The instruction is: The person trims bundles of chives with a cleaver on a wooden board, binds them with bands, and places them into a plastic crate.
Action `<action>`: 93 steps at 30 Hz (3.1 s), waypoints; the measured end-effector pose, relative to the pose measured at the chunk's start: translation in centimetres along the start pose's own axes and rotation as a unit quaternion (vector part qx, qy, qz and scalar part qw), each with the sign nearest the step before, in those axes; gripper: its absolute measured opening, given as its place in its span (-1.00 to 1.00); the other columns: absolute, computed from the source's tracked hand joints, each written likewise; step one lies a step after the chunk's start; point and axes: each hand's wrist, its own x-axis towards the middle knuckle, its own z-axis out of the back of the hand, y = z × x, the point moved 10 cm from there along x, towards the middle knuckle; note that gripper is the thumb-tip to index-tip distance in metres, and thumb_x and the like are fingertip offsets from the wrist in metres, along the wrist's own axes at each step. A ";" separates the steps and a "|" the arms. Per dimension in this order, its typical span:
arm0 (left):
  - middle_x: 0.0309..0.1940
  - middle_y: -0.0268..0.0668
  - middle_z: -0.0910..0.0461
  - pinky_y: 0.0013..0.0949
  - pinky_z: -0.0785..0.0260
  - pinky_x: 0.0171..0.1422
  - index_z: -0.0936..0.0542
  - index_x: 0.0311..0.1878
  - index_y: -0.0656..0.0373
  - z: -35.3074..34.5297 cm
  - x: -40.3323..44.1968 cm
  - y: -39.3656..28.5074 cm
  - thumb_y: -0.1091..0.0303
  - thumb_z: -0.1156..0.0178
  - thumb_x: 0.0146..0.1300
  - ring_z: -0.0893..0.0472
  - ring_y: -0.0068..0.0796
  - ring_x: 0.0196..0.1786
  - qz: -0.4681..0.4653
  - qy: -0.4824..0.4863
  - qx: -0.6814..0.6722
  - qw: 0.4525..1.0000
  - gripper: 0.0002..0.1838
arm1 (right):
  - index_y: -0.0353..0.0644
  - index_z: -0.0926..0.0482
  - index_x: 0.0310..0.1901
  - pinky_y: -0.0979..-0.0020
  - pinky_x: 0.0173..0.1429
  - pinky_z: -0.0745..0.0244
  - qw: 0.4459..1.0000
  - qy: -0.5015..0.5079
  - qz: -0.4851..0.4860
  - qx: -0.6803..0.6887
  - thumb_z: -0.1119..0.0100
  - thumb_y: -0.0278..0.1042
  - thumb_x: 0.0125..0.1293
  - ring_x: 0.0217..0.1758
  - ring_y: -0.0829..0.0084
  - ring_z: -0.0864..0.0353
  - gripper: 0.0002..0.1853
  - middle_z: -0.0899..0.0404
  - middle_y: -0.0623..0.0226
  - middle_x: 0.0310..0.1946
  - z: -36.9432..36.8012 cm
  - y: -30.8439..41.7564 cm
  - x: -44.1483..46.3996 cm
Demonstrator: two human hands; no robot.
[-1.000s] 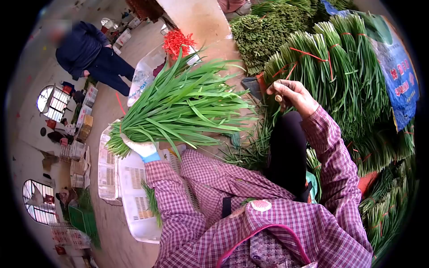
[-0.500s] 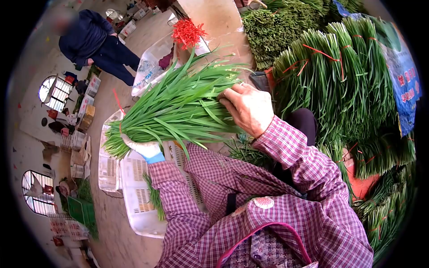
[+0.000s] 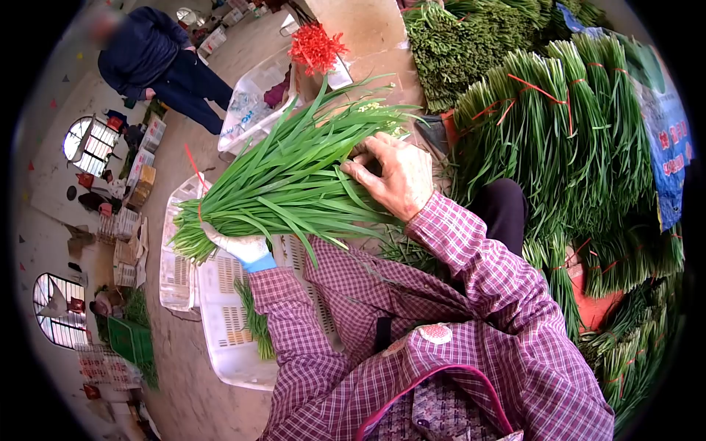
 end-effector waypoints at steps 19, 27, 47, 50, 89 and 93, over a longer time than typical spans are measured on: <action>0.28 -0.14 -0.43 0.10 -0.36 0.33 -0.38 0.34 0.10 1.5 -1.1 -1.1 -0.17 -0.11 0.26 -0.47 -0.08 0.25 -0.005 -0.054 0.027 0.998 -0.30 | -0.13 -0.56 -0.17 0.25 -0.25 -0.53 0.999 -0.035 0.026 0.013 -0.37 -0.09 0.13 -0.30 0.20 -0.66 -0.65 -0.63 0.33 -0.33 -0.1 1.8 -0.4; 0.26 -0.13 -0.43 0.06 -0.40 0.31 -0.39 0.32 0.15 1.8 -1.6 -1.3 -0.14 -0.07 0.30 -0.49 -0.10 0.23 -0.004 -0.071 0.027 0.997 -0.33 | -0.23 -0.52 -0.17 0.19 -0.26 -0.48 0.986 0.004 -0.087 0.144 -0.23 -0.26 0.21 -0.35 0.17 -0.64 -0.75 -0.61 0.19 -0.41 -1.5 -0.8 -0.2; 0.24 -0.23 -0.49 0.05 -0.37 0.30 -0.49 0.26 0.04 7.0 0.2 -0.9 -0.15 -0.18 0.20 -0.49 -0.13 0.22 0.011 -0.086 -0.010 0.996 -0.35 | -0.18 -0.61 -0.27 0.20 -0.30 -0.51 0.972 0.183 0.003 0.146 -0.26 -0.02 0.23 -0.42 0.17 -0.66 -0.66 -0.64 0.17 -0.50 -2.7 3.2 -5.1; 0.25 -0.23 -0.48 0.04 -0.36 0.32 -0.48 0.27 0.05 6.4 0.0 -1.2 -0.16 -0.19 0.20 -0.48 -0.14 0.23 -0.013 -0.089 0.019 0.996 -0.34 | -0.17 -0.58 -0.32 0.24 -0.34 -0.54 0.986 0.152 0.048 0.047 -0.29 -0.07 0.23 -0.47 0.21 -0.66 -0.70 -0.65 0.26 -0.49 -4.5 4.7 -5.5; 0.42 -0.01 -0.17 -0.02 -0.12 0.51 -0.05 0.52 0.02 -2.2 -8.1 -8.3 0.22 -0.35 0.20 -0.23 0.02 0.44 -0.075 0.240 0.459 0.852 -0.10 | -0.16 -0.24 0.27 0.20 0.04 -0.64 0.553 0.170 -0.340 0.741 -0.37 -0.38 0.20 -0.01 0.27 -0.64 -0.35 -0.56 0.16 0.02 -17.6 6.1 -3.9; 0.36 -0.15 -0.32 -0.14 -0.08 0.53 -0.18 0.45 0.21 -3.0 -8.5 -5.9 0.05 -0.36 0.17 -0.31 -0.27 0.41 0.100 0.252 0.306 0.913 -0.12 | -0.17 -0.19 0.27 0.27 0.13 -0.58 0.629 0.117 -0.266 0.721 -0.38 -0.53 0.14 0.04 0.32 -0.60 -0.29 -0.54 0.18 0.02 -16.5 6.8 -4.5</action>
